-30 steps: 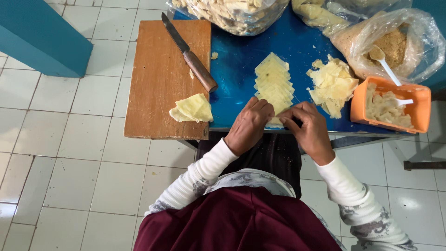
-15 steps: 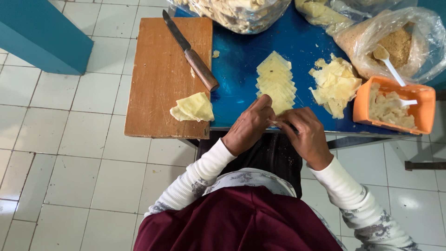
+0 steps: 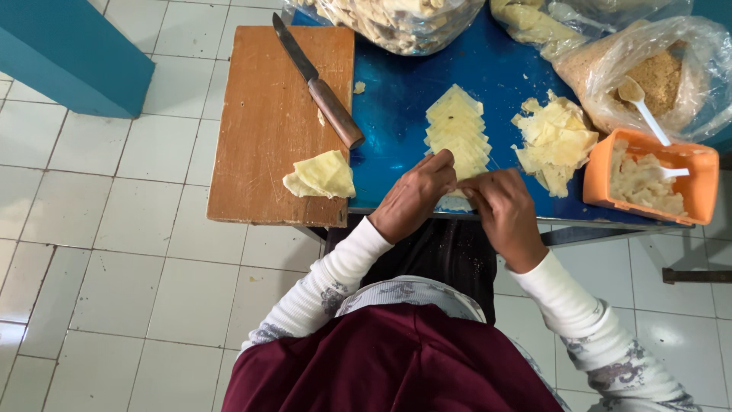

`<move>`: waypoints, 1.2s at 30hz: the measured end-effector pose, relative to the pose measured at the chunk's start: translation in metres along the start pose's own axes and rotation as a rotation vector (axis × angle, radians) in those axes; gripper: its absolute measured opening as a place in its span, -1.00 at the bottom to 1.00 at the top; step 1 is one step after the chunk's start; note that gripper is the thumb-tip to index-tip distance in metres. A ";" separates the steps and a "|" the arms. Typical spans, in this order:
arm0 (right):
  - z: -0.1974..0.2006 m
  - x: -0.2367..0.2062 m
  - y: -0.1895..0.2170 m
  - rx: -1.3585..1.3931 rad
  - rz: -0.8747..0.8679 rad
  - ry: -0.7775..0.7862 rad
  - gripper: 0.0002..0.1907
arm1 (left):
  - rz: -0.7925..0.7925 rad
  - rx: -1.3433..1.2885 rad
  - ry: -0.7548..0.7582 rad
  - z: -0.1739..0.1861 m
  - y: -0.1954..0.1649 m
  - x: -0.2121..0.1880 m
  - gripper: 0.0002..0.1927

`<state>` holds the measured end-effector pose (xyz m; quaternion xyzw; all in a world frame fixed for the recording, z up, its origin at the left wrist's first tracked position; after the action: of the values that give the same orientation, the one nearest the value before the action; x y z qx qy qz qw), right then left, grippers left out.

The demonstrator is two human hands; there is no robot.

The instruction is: The person sits at a blue table and assembles small dough pieces into a fish-shaped pattern, folding each piece and pressing it onto the growing shape. They use a spoon to scoop brown paste from a bag and spread it onto dough pieces, and set trimmed scraps aside on the table.

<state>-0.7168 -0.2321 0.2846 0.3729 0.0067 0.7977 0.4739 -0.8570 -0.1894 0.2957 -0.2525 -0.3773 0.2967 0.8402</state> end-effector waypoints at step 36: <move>0.024 0.060 -0.074 0.371 -0.183 0.025 -0.55 | 0.053 0.555 -0.101 -0.031 -0.030 -0.037 -0.53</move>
<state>-0.6630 -0.1538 0.3108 0.4417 0.1931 0.7409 0.4677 -0.8431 -0.2422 0.2793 -0.0078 -0.3161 0.4228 0.8493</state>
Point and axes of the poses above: each hand's wrist, its own x-axis towards the middle knuckle, its own z-axis out of the back of the hand, y = z × x, the point moved 7 cm from there along x, towards the middle knuckle, and after that the axes turned 7 degrees about z, right-handed, at the moved point
